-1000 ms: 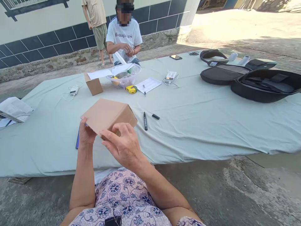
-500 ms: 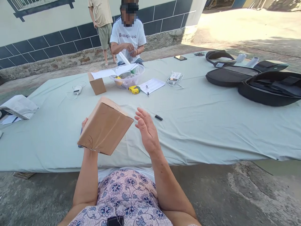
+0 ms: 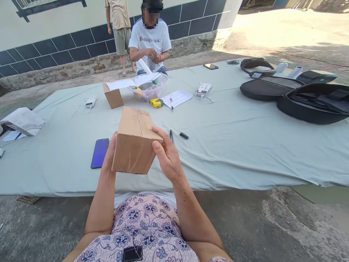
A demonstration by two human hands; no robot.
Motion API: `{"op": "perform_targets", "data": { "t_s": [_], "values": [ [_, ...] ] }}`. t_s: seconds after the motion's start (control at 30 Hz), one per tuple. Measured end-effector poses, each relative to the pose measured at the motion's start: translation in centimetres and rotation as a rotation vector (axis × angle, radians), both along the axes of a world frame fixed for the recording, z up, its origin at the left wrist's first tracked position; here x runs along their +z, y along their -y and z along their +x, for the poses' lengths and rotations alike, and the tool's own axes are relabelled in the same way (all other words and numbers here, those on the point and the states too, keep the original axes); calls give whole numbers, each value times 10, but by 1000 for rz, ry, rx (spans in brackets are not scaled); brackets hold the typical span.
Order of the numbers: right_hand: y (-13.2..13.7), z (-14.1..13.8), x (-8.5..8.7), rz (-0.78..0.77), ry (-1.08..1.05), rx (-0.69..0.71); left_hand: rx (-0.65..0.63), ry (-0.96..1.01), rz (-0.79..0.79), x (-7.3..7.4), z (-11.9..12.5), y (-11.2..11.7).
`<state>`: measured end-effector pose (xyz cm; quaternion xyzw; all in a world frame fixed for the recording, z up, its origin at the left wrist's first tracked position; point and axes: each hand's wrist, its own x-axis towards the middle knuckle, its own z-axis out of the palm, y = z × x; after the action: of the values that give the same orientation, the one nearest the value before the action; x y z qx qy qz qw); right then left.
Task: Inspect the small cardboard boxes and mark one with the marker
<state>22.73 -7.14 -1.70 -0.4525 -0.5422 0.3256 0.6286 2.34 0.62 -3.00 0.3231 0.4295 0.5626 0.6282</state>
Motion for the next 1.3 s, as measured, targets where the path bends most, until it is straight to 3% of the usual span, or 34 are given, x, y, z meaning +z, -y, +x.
{"op": "perform_targets", "data": {
  "t_s": [0.1,0.23,0.47,0.57,0.83,1.1,1.3],
  "values": [
    [0,-2,0,-4,13,2,37,-104,-68,5,0,-2],
    [-3,-3,-1,-22,33,-27,10,-265,-26,13,3,-1],
    [-10,5,-6,-52,90,-167,-77,-409,269,12,9,8],
    [-11,3,-6,-58,117,-191,-101,-404,312,13,12,13],
    [-12,-6,-5,-44,162,-216,-119,-501,498,35,20,38],
    [-11,-20,3,-6,304,-317,77,-677,617,34,40,50],
    [-12,-25,4,56,324,-337,120,-720,613,30,38,47]
  ]
}}
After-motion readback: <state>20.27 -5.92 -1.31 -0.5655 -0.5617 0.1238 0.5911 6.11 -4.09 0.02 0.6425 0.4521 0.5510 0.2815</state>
